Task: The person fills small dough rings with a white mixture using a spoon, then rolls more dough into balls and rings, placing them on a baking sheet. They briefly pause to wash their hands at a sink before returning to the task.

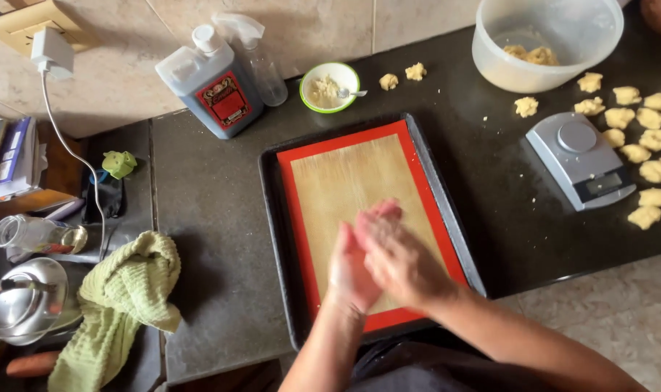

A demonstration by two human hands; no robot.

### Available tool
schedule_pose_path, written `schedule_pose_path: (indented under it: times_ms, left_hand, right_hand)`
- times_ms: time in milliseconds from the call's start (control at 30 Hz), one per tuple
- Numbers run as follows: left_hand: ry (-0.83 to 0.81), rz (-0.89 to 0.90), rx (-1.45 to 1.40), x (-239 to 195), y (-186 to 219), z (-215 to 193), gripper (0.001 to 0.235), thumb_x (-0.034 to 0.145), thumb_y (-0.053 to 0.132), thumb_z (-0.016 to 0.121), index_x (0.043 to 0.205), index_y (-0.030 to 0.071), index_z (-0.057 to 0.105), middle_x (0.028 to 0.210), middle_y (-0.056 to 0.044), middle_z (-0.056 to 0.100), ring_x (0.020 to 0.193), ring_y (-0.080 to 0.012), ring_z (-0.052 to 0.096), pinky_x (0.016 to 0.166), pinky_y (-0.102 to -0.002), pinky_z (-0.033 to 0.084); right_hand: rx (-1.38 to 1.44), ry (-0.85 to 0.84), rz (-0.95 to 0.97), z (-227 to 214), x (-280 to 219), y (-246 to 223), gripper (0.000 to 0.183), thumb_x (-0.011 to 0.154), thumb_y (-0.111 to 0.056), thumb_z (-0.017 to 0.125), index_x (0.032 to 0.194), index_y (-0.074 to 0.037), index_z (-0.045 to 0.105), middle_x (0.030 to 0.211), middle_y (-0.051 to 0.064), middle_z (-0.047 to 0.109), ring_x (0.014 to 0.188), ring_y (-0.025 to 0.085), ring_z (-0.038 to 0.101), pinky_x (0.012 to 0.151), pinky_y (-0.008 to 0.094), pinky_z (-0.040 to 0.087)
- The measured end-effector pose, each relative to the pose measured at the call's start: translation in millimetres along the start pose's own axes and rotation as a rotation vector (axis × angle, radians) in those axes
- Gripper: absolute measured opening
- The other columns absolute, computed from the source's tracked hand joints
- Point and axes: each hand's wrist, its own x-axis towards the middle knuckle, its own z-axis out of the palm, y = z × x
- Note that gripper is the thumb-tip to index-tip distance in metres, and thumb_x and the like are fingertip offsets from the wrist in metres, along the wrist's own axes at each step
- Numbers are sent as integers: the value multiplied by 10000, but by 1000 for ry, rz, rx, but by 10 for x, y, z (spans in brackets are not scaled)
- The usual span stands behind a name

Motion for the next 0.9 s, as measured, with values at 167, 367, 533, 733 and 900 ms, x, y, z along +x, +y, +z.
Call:
schedule_pose_path:
  times_ms: [167, 367, 533, 733, 900]
  left_hand:
    - [-155, -140, -65, -161, 25, -149, 830, 913, 670, 342, 1438, 41, 206, 1488, -170, 190, 1392, -295, 177, 1141, -421, 151]
    - [-319, -267, -133, -153, -172, -371, 982, 882, 778, 408, 1483, 72, 86, 1539, -170, 50, 1434, -300, 61, 1180, -418, 56]
    - [-276, -259, -137, -240, 47, -332, 978, 825, 782, 267, 1462, 44, 187, 1526, -162, 158, 1420, -308, 140, 1147, -400, 96]
    - [-147, -231, -236, -368, 240, -230, 874, 861, 674, 222, 1438, 20, 266, 1481, -166, 274, 1382, -318, 238, 1115, -394, 181]
    - [-5, -197, -334, -416, 299, -197, 718, 938, 534, 244, 1419, 6, 312, 1429, -173, 363, 1340, -325, 319, 1091, -395, 269]
  right_hand:
    - [-92, 89, -19, 181, -23, -42, 270, 858, -103, 527, 1060, 37, 638, 1177, 197, 608, 1123, 365, 571, 1002, 466, 419]
    - [153, -85, 242, 250, -144, -382, 380, 934, -53, 380, 1280, 86, 458, 1362, 233, 445, 1311, 318, 413, 1152, 414, 264]
    - [-29, -83, 123, 198, 42, -592, 343, 896, -136, 484, 1154, 74, 565, 1220, 246, 552, 1165, 364, 524, 1024, 446, 380]
    - [25, -116, 75, 248, -55, -595, 313, 909, -76, 487, 1172, 84, 543, 1250, 258, 534, 1173, 385, 530, 1026, 469, 403]
    - [-73, -6, 90, 343, -151, -476, 297, 877, -106, 546, 1104, 78, 599, 1209, 228, 580, 1112, 359, 581, 970, 444, 452]
